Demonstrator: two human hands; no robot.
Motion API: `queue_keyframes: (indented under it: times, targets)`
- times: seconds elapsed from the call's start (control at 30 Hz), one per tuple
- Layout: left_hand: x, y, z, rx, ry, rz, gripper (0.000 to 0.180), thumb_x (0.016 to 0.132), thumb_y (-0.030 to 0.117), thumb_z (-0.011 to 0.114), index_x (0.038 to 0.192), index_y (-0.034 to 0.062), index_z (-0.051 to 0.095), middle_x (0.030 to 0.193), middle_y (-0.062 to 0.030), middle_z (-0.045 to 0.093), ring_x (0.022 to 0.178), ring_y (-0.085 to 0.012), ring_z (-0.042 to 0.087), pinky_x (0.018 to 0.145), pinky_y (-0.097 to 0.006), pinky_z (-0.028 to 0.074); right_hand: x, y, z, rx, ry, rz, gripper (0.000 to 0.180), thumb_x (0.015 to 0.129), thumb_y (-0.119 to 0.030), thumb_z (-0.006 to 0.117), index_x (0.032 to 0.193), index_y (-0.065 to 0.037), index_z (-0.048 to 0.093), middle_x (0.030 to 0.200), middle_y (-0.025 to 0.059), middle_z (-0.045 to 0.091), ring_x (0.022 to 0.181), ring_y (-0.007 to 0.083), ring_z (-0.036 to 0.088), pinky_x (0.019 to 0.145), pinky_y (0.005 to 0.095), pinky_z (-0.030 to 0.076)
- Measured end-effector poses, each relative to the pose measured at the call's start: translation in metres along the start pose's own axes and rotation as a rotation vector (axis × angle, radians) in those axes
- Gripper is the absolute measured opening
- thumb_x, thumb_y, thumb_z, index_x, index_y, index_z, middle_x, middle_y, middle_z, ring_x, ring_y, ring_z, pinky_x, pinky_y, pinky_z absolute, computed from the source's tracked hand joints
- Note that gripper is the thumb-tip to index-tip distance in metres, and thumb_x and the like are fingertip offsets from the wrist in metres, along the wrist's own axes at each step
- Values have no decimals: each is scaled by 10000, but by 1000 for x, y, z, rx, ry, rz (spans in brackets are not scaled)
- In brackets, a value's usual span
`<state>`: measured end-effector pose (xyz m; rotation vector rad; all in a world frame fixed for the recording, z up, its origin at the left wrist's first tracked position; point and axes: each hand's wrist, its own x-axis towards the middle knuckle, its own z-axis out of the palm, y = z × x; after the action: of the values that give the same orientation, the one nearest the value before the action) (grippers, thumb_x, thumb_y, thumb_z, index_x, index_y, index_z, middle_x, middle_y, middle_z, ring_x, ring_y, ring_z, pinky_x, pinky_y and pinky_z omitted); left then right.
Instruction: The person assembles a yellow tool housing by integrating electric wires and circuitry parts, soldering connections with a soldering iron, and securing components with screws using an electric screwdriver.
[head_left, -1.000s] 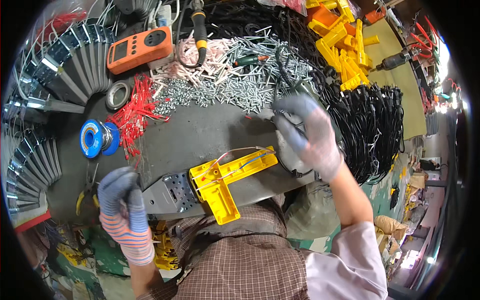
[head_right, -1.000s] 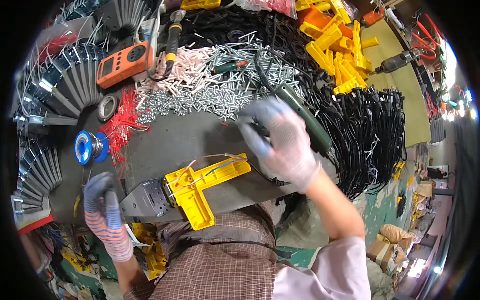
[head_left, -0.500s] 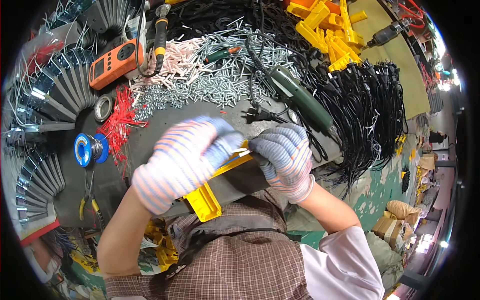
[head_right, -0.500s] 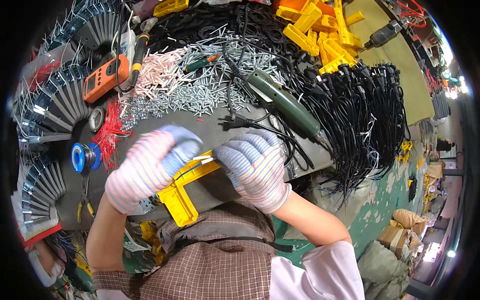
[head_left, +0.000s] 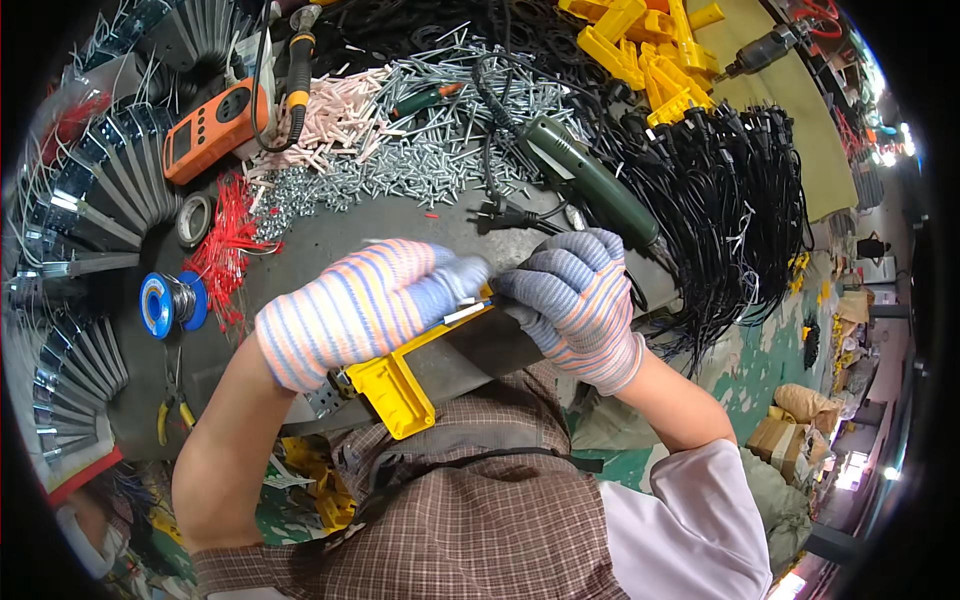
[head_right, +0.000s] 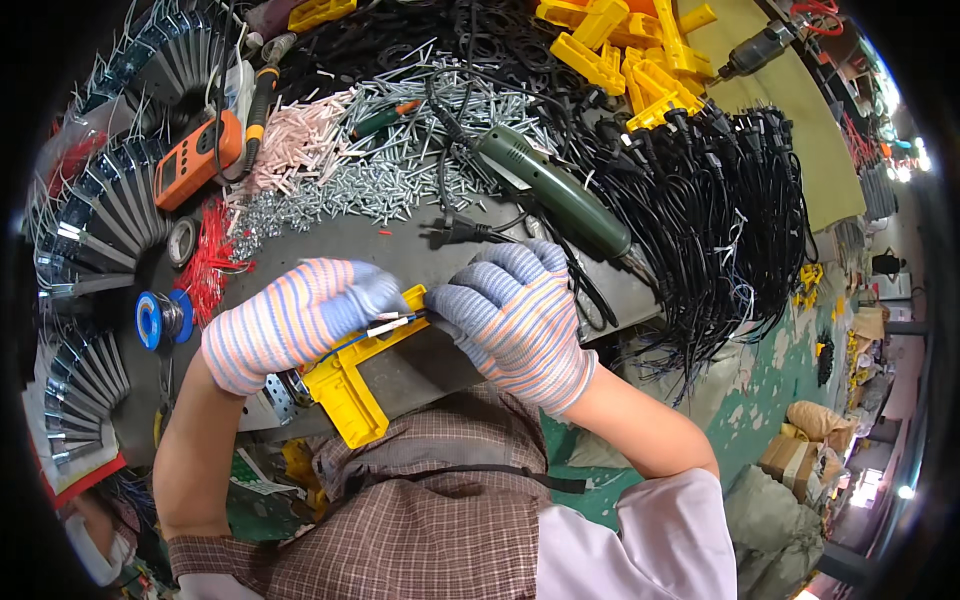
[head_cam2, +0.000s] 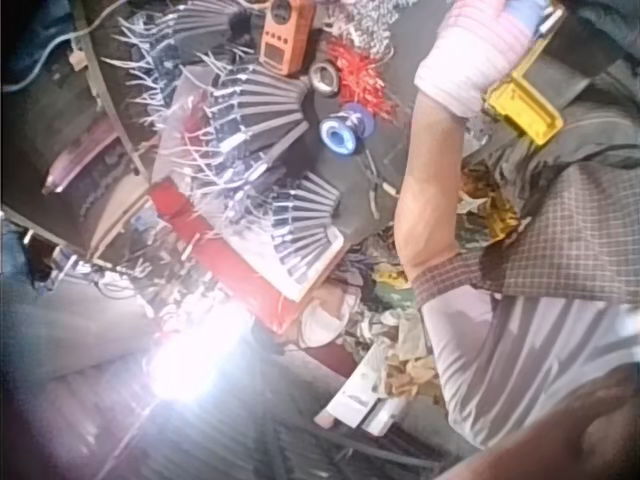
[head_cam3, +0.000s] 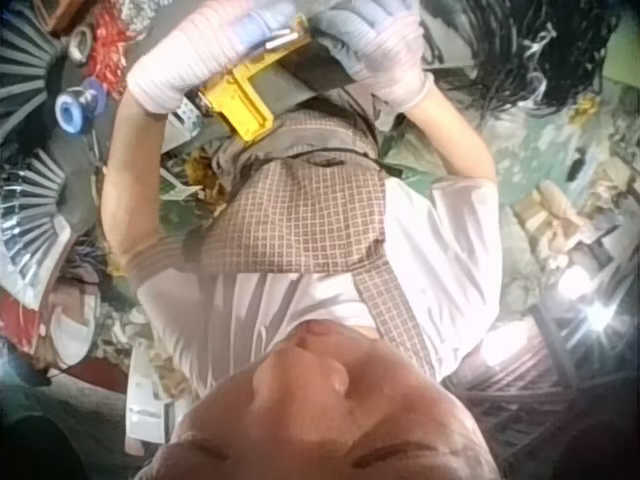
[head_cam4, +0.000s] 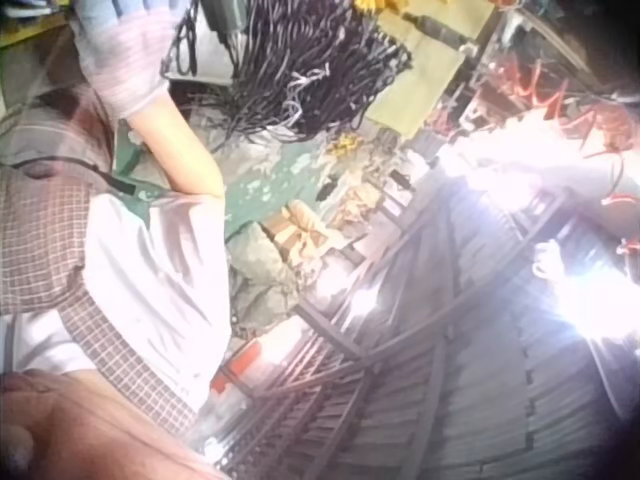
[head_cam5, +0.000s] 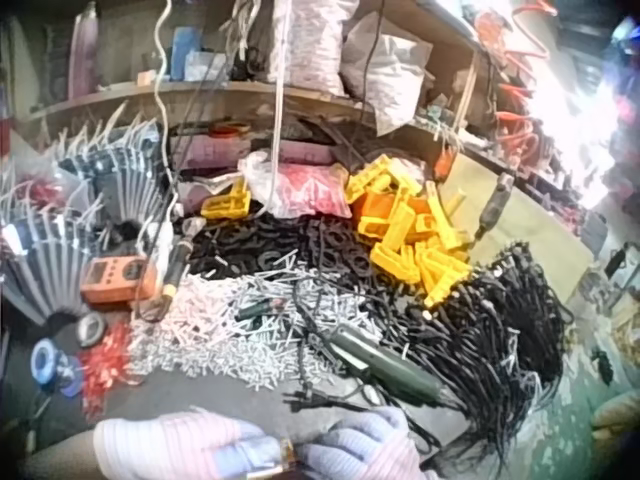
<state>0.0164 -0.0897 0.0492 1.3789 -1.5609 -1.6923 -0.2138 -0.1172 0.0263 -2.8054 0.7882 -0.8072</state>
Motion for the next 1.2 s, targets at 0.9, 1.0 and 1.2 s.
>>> queue_keyframes:
  times: [0.9, 1.0, 1.2]
  targets:
    - [-61, -50, 47, 484, 788, 461, 189, 801, 206, 684, 967, 121, 649, 902, -54, 651, 832, -274, 587, 798, -413, 425, 20, -23, -9, 629, -425, 624, 259, 898, -208, 603, 1078, -21, 619, 970, 124, 605, 883, 225, 619, 788, 333, 492]
    - [-58, -48, 57, 655, 797, 511, 215, 757, 229, 729, 928, 127, 649, 857, -58, 642, 808, -260, 597, 816, -414, 415, 23, -30, -7, 615, -381, 661, 211, 883, -149, 607, 1039, -10, 633, 972, 138, 613, 858, 232, 637, 786, 346, 497]
    - [-46, -60, 60, 693, 804, 477, 181, 683, 214, 741, 825, 183, 635, 788, 5, 579, 805, -219, 542, 793, -411, 382, 18, -67, -13, 298, 13, 226, 233, 761, 21, 666, 991, -13, 650, 877, 133, 659, 798, 340, 649, 717, 370, 539]
